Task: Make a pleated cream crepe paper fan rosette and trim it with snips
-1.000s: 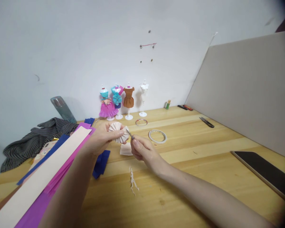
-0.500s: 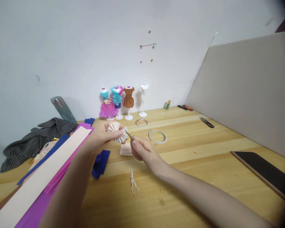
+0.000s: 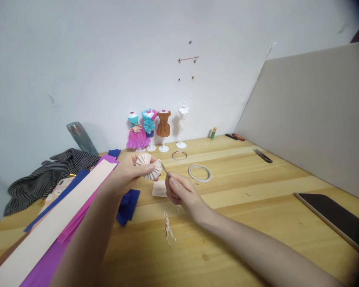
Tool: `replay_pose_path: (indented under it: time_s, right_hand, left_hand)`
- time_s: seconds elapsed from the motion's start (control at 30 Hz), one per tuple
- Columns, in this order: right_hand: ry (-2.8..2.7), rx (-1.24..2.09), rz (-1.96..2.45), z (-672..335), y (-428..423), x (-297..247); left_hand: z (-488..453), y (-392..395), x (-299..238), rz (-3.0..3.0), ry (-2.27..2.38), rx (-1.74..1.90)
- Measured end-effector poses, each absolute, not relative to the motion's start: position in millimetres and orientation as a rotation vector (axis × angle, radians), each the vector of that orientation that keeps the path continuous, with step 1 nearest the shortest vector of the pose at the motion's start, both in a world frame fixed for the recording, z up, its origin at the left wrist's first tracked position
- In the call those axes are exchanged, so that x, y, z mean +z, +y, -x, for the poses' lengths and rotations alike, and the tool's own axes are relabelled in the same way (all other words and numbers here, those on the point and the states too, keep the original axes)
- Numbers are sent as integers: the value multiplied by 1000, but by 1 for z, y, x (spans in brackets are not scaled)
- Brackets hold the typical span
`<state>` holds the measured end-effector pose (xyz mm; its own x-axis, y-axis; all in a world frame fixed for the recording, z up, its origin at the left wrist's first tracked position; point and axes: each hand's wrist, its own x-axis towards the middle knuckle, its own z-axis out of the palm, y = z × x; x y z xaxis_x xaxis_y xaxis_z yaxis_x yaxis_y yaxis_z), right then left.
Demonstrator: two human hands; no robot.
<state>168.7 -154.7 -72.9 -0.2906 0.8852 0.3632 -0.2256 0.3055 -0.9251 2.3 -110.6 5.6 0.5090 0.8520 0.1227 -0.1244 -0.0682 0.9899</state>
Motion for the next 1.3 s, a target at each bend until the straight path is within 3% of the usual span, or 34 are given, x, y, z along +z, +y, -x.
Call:
replay_pose_path:
  time_s: [0.33, 0.9, 1.3]
  right_hand:
    - [-1479, 1151, 698, -169, -160, -68]
    - [-1476, 1312, 653, -167, -157, -72]
    - [-1170, 1252, 566, -173, -154, -61]
  left_hand:
    - [-4, -110, 4, -1435, 722, 922]
    - [6, -106, 1, -1585, 806, 933]
    - [2, -106, -4, -1573, 729, 864]
